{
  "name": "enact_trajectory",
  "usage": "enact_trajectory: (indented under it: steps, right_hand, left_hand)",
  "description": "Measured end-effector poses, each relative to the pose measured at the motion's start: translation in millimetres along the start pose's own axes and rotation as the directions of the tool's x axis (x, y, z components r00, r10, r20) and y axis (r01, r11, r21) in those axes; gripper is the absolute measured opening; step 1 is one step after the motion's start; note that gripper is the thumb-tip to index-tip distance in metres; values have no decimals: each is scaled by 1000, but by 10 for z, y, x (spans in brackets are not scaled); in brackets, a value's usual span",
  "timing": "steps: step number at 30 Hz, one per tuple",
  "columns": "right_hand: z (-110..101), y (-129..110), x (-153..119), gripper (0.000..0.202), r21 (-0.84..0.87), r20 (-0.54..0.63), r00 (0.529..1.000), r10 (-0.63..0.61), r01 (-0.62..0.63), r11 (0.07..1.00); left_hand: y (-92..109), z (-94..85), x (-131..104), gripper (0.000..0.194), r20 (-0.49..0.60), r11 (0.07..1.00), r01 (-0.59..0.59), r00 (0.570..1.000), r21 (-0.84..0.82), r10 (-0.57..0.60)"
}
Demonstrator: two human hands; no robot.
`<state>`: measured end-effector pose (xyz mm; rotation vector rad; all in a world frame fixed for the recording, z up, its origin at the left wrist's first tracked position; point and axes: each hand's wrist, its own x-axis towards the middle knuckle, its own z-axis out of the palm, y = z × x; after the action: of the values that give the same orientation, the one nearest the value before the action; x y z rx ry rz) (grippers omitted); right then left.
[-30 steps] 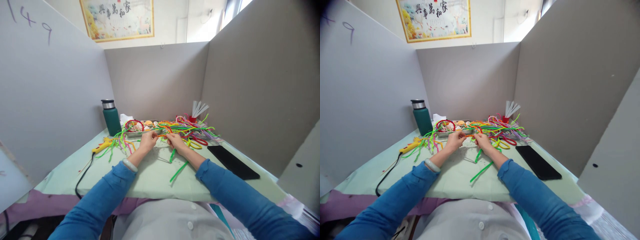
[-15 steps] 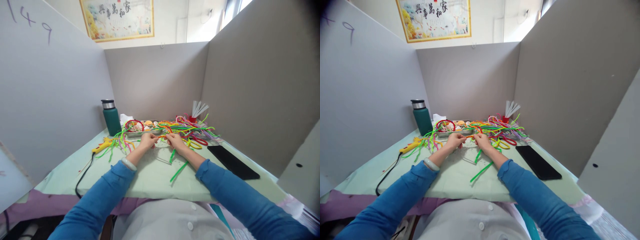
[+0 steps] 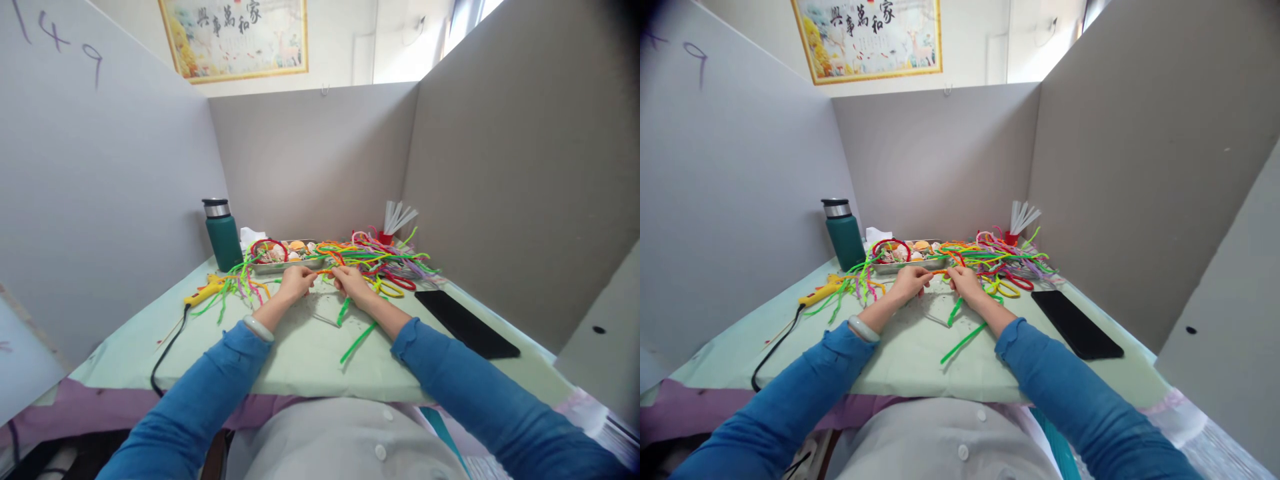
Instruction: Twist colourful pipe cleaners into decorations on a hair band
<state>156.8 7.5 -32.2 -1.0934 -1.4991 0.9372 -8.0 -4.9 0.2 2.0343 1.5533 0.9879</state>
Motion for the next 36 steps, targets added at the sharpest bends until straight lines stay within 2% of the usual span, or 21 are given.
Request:
enact_trajectory:
  steps: [4, 13, 20, 25, 36]
  right_hand:
    - [1, 7, 5, 29, -6, 1, 1000, -8, 8, 1000]
    - [0, 16, 5, 29, -6, -7, 1000, -20, 20, 1000]
    - [5, -2, 3, 28, -18, -6, 1000, -4, 4, 1000]
    - [1, 6, 7, 28, -23, 2, 1000, -14, 14, 1000]
    - [-4, 54, 24, 30, -32, -3, 1000, -23, 23, 999]
  left_hand:
    - [25, -17, -17, 23, 4, 1000, -10, 1000, 27, 10]
    - [-52, 35, 36, 24, 25, 999, 1, 1000, -38, 0]
    - [-30, 42, 15, 20, -70, 999, -31, 997, -10, 30]
    - [-69, 49, 31, 15, -78, 995, -90, 993, 34, 92]
    - [-68, 45, 46, 17, -21, 1000, -19, 1000, 1, 19]
